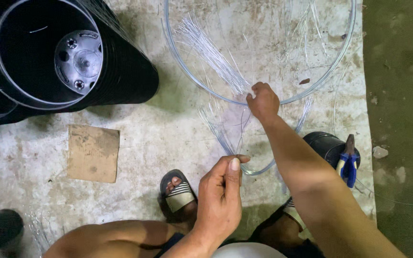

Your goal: The person sits on the floor and repeatedly twists thin metal wires into small loops using pliers. They pick up individual wires, bend them into loops, and tighten the loops with the pliers before placing them aside.

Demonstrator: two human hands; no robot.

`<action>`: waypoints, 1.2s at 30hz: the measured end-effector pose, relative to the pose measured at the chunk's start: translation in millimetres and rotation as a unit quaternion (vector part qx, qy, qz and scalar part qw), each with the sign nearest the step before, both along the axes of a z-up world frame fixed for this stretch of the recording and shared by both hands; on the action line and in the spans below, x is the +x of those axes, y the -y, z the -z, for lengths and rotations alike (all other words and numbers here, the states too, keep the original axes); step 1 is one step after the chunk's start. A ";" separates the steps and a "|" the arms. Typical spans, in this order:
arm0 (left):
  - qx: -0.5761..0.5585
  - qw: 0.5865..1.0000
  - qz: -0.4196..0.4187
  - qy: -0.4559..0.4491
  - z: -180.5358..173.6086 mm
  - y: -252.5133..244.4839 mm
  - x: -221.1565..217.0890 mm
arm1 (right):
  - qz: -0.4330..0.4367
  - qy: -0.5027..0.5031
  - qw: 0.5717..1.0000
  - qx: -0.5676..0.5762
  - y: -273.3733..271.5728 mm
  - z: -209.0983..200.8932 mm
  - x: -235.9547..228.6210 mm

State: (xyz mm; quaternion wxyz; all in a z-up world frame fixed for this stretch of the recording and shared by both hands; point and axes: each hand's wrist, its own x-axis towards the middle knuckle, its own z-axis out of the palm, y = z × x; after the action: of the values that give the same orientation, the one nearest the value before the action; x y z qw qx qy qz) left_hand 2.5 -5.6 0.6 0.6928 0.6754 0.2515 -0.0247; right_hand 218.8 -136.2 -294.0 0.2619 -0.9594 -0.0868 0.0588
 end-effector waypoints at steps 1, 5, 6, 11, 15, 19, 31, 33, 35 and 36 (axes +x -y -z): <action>0.002 1.000 0.002 0.001 0.2 0.9 -0.8 | -0.019 0.047 0.998 0.030 -0.7 -0.8 0.8; 0.003 1.000 0.005 0.007 0.5 2.4 -5.4 | -0.060 0.022 0.998 0.001 -15.0 4.5 8.0; 0.001 1.000 0.005 0.010 0.4 2.2 -5.7 | -0.056 -0.004 0.998 -0.025 -19.7 6.3 9.6; -0.005 1.000 0.004 0.020 -1.5 0.9 -4.8 | -0.025 -0.057 0.994 -0.090 -28.4 8.7 11.7; 0.013 0.999 0.007 0.037 -3.6 0.8 -2.1 | -0.011 -0.033 0.997 -0.062 -15.7 4.2 13.0; 0.007 1.000 -0.009 0.025 -6.6 2.9 -1.6 | -0.016 0.009 0.999 -0.049 4.8 -6.1 7.2; 0.041 0.985 -0.064 0.153 -14.7 3.9 -12.7 | 0.037 0.100 0.993 0.044 60.2 -70.9 -62.2; 0.052 0.984 -0.077 0.153 -14.5 4.2 -15.1 | 0.036 0.113 0.990 0.081 70.6 -90.7 -72.8; 0.045 0.980 -0.086 0.175 -12.7 4.0 -13.8 | 0.036 0.121 0.984 0.126 79.2 -108.9 -82.6; 0.041 0.978 -0.090 0.185 -11.8 4.4 -13.3 | 0.036 0.123 0.980 0.151 84.5 -117.7 -85.0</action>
State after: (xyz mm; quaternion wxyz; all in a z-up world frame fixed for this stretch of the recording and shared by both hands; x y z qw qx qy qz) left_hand -10.8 -10.0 12.4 0.6982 0.6708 0.1801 0.1737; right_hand 133.8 -220.7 -176.3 0.3934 -0.9110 -0.0921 -0.0833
